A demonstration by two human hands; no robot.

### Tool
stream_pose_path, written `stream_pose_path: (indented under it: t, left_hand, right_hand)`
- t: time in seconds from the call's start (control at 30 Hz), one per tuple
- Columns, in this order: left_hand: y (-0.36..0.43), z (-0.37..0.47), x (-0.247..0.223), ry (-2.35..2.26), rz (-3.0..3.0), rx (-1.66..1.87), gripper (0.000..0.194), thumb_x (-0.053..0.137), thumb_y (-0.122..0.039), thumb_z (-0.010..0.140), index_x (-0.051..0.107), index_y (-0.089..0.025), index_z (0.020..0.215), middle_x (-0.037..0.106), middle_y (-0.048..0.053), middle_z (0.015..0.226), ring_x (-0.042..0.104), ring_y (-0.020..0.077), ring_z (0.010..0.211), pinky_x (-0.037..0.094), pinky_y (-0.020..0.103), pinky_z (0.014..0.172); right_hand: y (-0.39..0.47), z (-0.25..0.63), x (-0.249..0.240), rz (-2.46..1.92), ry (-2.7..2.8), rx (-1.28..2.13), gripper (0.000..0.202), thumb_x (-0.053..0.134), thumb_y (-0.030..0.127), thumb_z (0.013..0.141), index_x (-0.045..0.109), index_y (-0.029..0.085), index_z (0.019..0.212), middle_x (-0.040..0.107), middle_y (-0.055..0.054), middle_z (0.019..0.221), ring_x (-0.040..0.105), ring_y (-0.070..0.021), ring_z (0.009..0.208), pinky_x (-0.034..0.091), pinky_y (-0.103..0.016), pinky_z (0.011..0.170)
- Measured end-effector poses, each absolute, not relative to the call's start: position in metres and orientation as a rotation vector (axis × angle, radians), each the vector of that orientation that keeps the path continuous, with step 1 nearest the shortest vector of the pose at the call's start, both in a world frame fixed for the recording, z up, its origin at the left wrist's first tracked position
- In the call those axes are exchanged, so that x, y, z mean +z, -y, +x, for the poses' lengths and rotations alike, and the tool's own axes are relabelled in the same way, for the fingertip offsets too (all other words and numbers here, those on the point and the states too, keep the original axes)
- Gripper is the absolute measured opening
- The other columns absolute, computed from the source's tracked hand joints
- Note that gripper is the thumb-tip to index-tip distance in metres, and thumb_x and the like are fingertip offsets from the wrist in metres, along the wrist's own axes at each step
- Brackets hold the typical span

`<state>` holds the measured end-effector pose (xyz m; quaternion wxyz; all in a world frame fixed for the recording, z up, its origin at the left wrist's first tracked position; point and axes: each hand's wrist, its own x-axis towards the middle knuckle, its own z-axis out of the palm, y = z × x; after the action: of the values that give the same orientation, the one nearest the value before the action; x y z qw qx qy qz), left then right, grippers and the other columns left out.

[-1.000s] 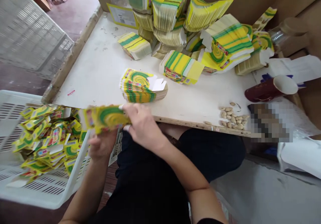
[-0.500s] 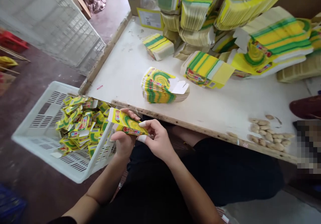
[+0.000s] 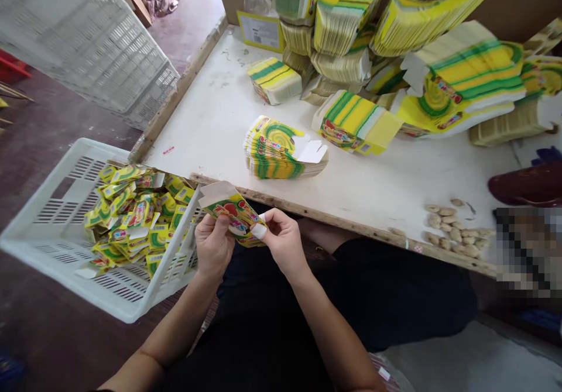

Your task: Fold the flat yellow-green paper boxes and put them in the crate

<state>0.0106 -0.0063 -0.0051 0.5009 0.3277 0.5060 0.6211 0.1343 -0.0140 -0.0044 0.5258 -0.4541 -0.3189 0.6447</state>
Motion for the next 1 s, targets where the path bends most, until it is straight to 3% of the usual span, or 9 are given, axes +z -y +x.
stream_pose_path:
  t: [0.1, 0.27, 0.4, 0.47, 0.57, 0.67, 0.77, 0.83, 1.0]
  left_hand:
    - [0.001, 0.004, 0.000, -1.156, 0.806, 1.417, 0.042, 0.078, -0.057, 0.066, 0.073, -0.020, 0.084, 0.075, 0.003, 0.078, 0.071, 0.0188, 0.071, 0.059, 0.029, 0.066]
    - [-0.004, -0.031, 0.015, -1.140, 1.054, 1.251, 0.028, 0.070, -0.047, 0.081, 0.075, -0.021, 0.089, 0.077, 0.005, 0.080, 0.073, 0.0203, 0.075, 0.059, 0.030, 0.072]
    - [-0.006, -0.058, 0.035, -0.985, 1.396, 0.949, 0.075, 0.060, -0.074, 0.072, 0.064, -0.020, 0.125, 0.070, 0.015, 0.118, 0.065, 0.0332, 0.111, 0.055, 0.043, 0.091]
    - [-0.008, -0.059, 0.043, -0.992, 1.582, 0.775, 0.094, 0.064, -0.078, 0.063, 0.053, -0.021, 0.137, 0.061, 0.016, 0.132, 0.057, 0.0359, 0.123, 0.048, 0.047, 0.102]
    - [-0.007, -0.045, 0.043, -1.048, 1.813, 0.459, 0.099, 0.082, -0.063, 0.054, 0.049, -0.022, 0.138, 0.060, 0.015, 0.133, 0.058, 0.0360, 0.120, 0.048, 0.047, 0.102]
    - [-0.001, -0.025, 0.033, -1.121, 1.822, 0.337, 0.075, 0.081, -0.037, 0.067, 0.048, -0.021, 0.132, 0.066, 0.010, 0.123, 0.065, 0.0285, 0.109, 0.053, 0.039, 0.093]
    - [0.009, -0.014, 0.022, -1.210, 1.835, 0.455, 0.060, 0.070, -0.024, 0.073, 0.045, -0.022, 0.128, 0.068, 0.006, 0.113, 0.067, 0.0223, 0.099, 0.055, 0.032, 0.085]
    - [0.015, -0.010, 0.017, -1.203, 1.912, 0.555, 0.063, 0.068, -0.022, 0.073, 0.041, -0.023, 0.130, 0.066, 0.006, 0.114, 0.068, 0.0209, 0.096, 0.055, 0.031, 0.083]
    - [0.022, -0.002, 0.008, -1.061, 2.144, 0.794, 0.066, 0.063, -0.018, 0.074, 0.032, -0.025, 0.132, 0.061, 0.009, 0.118, 0.066, 0.0210, 0.100, 0.055, 0.031, 0.080]
  right_hand:
    - [0.014, 0.142, -0.004, -1.105, 0.894, 1.466, 0.029, 0.081, 0.043, 0.067, 0.061, 0.021, 0.067, 0.061, 0.002, 0.065, 0.056, -0.0139, 0.059, 0.051, -0.027, 0.057]
    - [0.015, 0.173, 0.010, -1.142, 1.411, 1.206, 0.009, 0.070, 0.022, 0.079, 0.064, 0.021, 0.072, 0.057, 0.001, 0.069, 0.051, -0.0120, 0.057, 0.043, -0.024, 0.051]
    - [0.018, 0.187, 0.023, -1.144, 1.753, 0.876, 0.016, 0.056, 0.010, 0.087, 0.065, 0.022, 0.081, 0.060, -0.003, 0.078, 0.058, -0.0147, 0.068, 0.048, -0.026, 0.060]
    - [0.021, 0.185, 0.026, -1.137, 1.904, 0.691, 0.024, 0.049, 0.008, 0.091, 0.065, 0.022, 0.081, 0.062, -0.004, 0.078, 0.059, -0.0162, 0.073, 0.050, -0.029, 0.065]
    - [0.028, 0.177, 0.025, -1.050, 2.029, 0.505, 0.027, 0.047, 0.009, 0.094, 0.066, 0.024, 0.082, 0.063, -0.002, 0.075, 0.059, -0.0164, 0.075, 0.051, -0.036, 0.082]
    - [0.035, 0.170, 0.016, -1.100, 1.881, 0.444, 0.020, 0.054, 0.017, 0.093, 0.065, 0.028, 0.106, 0.066, -0.005, 0.105, 0.059, -0.0223, 0.108, 0.035, -0.051, 0.110]
    - [0.039, 0.166, 0.003, -1.241, 1.512, 0.639, 0.062, 0.062, 0.035, 0.089, 0.036, 0.026, 0.144, 0.040, -0.013, 0.149, 0.033, -0.0302, 0.141, 0.028, -0.055, 0.115]
    - [0.039, 0.162, -0.003, -1.233, 1.295, 0.957, 0.070, 0.058, 0.044, 0.091, 0.026, 0.024, 0.150, 0.031, -0.013, 0.155, 0.030, -0.0295, 0.143, 0.031, -0.052, 0.115]
    - [0.033, 0.149, -0.005, -0.932, 0.825, 1.775, 0.056, 0.064, 0.052, 0.084, 0.053, 0.026, 0.133, 0.054, -0.009, 0.141, 0.050, -0.0292, 0.131, 0.040, -0.050, 0.110]
